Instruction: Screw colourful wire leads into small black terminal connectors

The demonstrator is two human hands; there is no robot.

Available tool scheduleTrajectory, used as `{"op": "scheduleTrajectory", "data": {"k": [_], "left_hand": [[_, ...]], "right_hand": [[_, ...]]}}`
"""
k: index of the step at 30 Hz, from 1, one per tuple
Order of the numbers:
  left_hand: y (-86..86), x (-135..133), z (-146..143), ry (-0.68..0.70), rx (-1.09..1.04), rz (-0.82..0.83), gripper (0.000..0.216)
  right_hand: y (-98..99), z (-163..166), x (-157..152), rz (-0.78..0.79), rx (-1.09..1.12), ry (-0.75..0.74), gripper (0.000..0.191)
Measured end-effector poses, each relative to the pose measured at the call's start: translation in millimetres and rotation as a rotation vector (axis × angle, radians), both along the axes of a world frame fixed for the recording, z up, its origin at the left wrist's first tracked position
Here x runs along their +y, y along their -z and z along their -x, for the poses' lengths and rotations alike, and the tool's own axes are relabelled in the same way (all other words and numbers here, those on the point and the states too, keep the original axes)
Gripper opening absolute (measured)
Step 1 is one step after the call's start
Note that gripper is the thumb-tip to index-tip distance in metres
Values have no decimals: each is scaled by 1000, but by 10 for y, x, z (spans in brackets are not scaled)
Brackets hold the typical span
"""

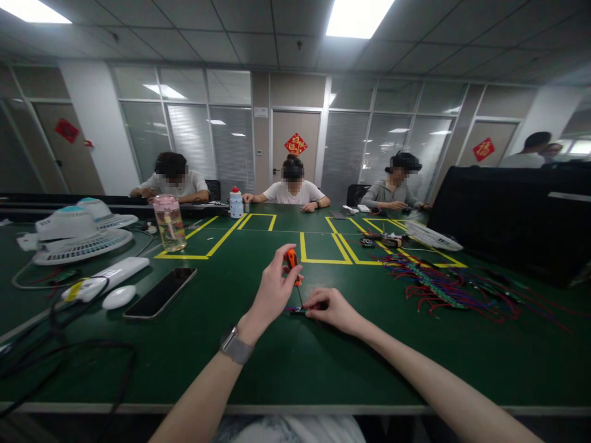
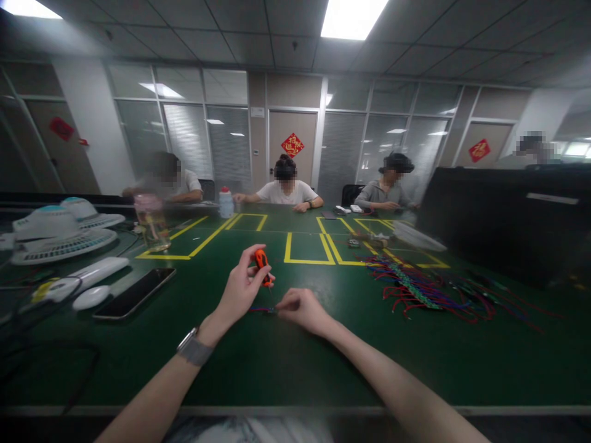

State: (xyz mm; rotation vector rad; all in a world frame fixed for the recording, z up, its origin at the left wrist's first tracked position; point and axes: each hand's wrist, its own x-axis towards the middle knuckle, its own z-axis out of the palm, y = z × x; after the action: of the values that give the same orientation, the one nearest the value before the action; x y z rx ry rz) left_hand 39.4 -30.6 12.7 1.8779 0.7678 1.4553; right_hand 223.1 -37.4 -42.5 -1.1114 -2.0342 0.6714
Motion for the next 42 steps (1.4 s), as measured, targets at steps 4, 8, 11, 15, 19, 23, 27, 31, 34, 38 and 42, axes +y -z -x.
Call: {"op": "scheduleTrajectory", "data": {"k": [4, 8, 11, 15, 19, 23, 27, 31, 34, 38, 42], "left_hand": [[4, -21, -4, -34, 4, -37, 39], [-13, -34, 10, -56, -14, -51, 39], [-27, -39, 14, -70, -14, -49, 39], [-28, -42, 6, -78, -7, -48, 39], [-6, -34, -2, -78, 0, -56, 39], [18, -21, -5, -80, 12, -66, 39], [25, -27, -9, -72, 32, -72, 38], [29, -36, -14, -59, 48, -77, 39], [39, -34, -16, -55, 51, -77, 38], [42, -37, -19, -50, 56, -79, 38], [26, -49, -20, -41, 71, -81, 38]], "right_hand": [[-34, -8, -61, -208, -180, -38, 16], [-77, -12, -148, -419, -402, -120, 25], [-77, -11, -162, -459, -459, -132, 28], [-35, -6, -110, -329, -289, -81, 21], [-4, 8, -46, -139, -105, -12, 16], [22, 8, -5, -8, 3, -11, 16], [39, -2, 15, 51, 52, -23, 16], [22, -3, 14, 54, 51, -28, 17], [7, 1, 9, 58, 53, -34, 17], [1, 10, 1, 63, 56, -29, 17], [-12, 26, -19, 33, 35, -22, 14]]}}
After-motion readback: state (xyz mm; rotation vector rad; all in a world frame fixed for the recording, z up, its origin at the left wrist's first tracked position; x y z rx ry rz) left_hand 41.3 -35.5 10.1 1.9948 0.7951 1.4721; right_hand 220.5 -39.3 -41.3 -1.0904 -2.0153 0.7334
